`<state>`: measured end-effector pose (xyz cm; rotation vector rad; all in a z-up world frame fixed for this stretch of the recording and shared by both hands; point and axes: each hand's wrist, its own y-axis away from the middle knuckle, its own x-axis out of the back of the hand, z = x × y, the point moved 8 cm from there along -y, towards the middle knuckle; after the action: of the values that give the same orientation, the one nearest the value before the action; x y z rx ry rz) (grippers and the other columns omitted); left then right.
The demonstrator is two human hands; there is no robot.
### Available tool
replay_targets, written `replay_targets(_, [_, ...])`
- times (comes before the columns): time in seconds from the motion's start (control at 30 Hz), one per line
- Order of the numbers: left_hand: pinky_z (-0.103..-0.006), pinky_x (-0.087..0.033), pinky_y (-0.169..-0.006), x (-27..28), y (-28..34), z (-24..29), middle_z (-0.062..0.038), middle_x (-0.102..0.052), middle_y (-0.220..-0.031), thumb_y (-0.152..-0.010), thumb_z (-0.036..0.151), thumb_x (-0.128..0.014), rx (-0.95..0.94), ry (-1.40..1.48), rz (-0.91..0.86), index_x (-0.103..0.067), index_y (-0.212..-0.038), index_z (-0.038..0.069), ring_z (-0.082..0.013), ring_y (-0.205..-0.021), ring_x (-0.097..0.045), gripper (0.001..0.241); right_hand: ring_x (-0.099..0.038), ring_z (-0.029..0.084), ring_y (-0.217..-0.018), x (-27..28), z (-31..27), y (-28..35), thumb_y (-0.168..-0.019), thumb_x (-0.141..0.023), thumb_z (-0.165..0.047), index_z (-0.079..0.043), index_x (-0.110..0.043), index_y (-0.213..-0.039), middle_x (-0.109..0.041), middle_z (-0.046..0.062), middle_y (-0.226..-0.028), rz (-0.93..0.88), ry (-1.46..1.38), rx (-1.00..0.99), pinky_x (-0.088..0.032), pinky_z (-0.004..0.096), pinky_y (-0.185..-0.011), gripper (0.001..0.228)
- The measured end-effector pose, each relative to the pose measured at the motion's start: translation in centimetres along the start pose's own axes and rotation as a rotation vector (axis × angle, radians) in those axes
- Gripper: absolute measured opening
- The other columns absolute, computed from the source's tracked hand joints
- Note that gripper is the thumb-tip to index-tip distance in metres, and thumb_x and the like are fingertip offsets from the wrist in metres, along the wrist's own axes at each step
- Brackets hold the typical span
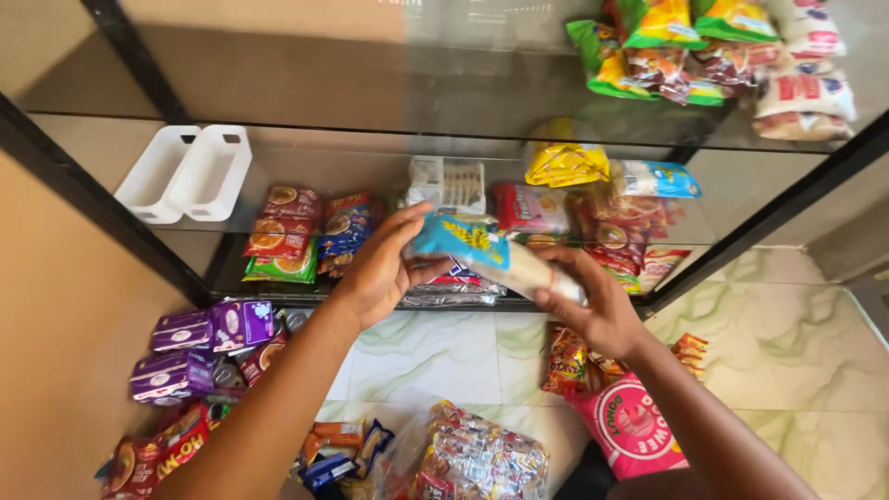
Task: The recorder is seen organizing and arranging various grocery items like instant noodles and snacks on glass-encased shelves in a store setting.
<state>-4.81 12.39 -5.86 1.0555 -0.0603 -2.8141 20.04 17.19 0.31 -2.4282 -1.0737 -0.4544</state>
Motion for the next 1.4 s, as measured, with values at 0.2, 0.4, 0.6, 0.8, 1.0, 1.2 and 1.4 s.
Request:
replay_targets(0.2, [-0.0295, -0.056, -0.074, 2.5, -0.5, -1.9, -0.002, -0.064, -0.1, -0.096, 0.052, -0.064, -0.3, -0.678, -0.014, -0.049, -0.142, 0.006, -0.0097, -0.088, -0.06, 0.067, -0.07, 0.025, -0.074, 1.3, 8.6, 0.7, -0.101, -0.053, -0.052, 0.001, -0.064, -0.11, -0.072, 0.012, -0.093, 0.164, -0.472, -0.458, -0.062, 0.038, -0.069, 0.055])
replay_targets(0.4, [-0.0253, -0.05, -0.067, 3.2, 0.7, -0.2, 0.002, -0.063, -0.086, -0.094, 0.046, -0.073, -0.32, -0.921, 0.277, -0.073, -0.108, 0.003, -0.0077, -0.075, -0.058, 0.045, -0.061, 0.013, -0.065, 0.1, 7.7, 1.3, -0.098, -0.052, -0.056, -0.008, -0.062, -0.121, -0.061, 0.004, -0.086, 0.169, -0.56, -0.551, -0.061, 0.034, -0.063, 0.054])
replay_targets(0.6, [-0.0238, -0.046, -0.067, 1.4, 1.1, -1.8, 0.004, -0.061, -0.084, -0.096, 0.037, -0.072, -0.304, -0.683, 0.126, -0.064, -0.102, 0.005, -0.0055, -0.076, -0.054, 0.033, -0.06, 0.014, -0.057, 3.4, 6.7, 1.4, -0.1, -0.043, -0.056, -0.004, -0.069, -0.099, -0.064, 0.004, -0.073, 0.245, -0.056, -0.58, -0.054, 0.032, -0.053, 0.058])
replay_targets(0.8, [-0.023, -0.044, -0.065, 2.2, 0.2, -3.7, 0.005, -0.058, -0.081, -0.097, 0.036, -0.072, -0.283, -0.696, 0.156, -0.066, -0.105, 0.008, -0.0056, -0.073, -0.05, 0.029, -0.045, 0.008, -0.067, 5.3, 8.4, 1.7, -0.109, -0.048, -0.052, 0.0, -0.07, -0.084, -0.057, 0.001, -0.073, 0.285, 0.076, -0.44, -0.04, 0.029, -0.058, 0.062])
replay_targets(1.0, [-0.0268, -0.052, -0.071, 3.9, -0.4, -5.7, 0.005, -0.065, -0.101, -0.099, 0.035, -0.063, -0.115, -0.21, 0.148, -0.065, -0.117, 0.011, -0.0067, -0.087, -0.06, 0.03, -0.057, 0.011, -0.077, 4.4, 11.7, 3.4, -0.11, -0.051, -0.043, 0.0, -0.072, -0.111, -0.07, 0.004, -0.095, 0.43, -0.515, -0.503, -0.045, 0.03, -0.067, 0.048])
replay_targets(1.2, [-0.0393, -0.061, -0.093, -1.3, 1.6, -2.9, -0.006, -0.056, -0.145, -0.104, 0.048, -0.044, -0.308, -0.329, -0.202, -0.042, -0.152, 0.009, -0.0187, -0.122, -0.065, 0.062, -0.07, 0.019, -0.097, 3.0, 10.4, 3.1, -0.107, -0.05, -0.038, 0.003, -0.064, -0.123, -0.072, 0.012, -0.113, 0.432, -0.787, -0.609, -0.055, 0.037, -0.09, 0.046])
replay_targets(1.4, [-0.0404, -0.057, -0.103, -4.5, 3.4, -2.6, -0.01, -0.045, -0.16, -0.102, 0.063, -0.049, -0.49, -0.383, -0.39, -0.022, -0.169, 0.011, -0.022, -0.136, -0.054, 0.089, -0.052, 0.011, -0.056, -2.0, 13.3, 4.4, -0.107, -0.043, -0.032, -0.004, -0.058, -0.121, -0.062, 0.007, -0.081, 0.211, -1.022, -0.711, -0.039, 0.022, -0.041, 0.035])
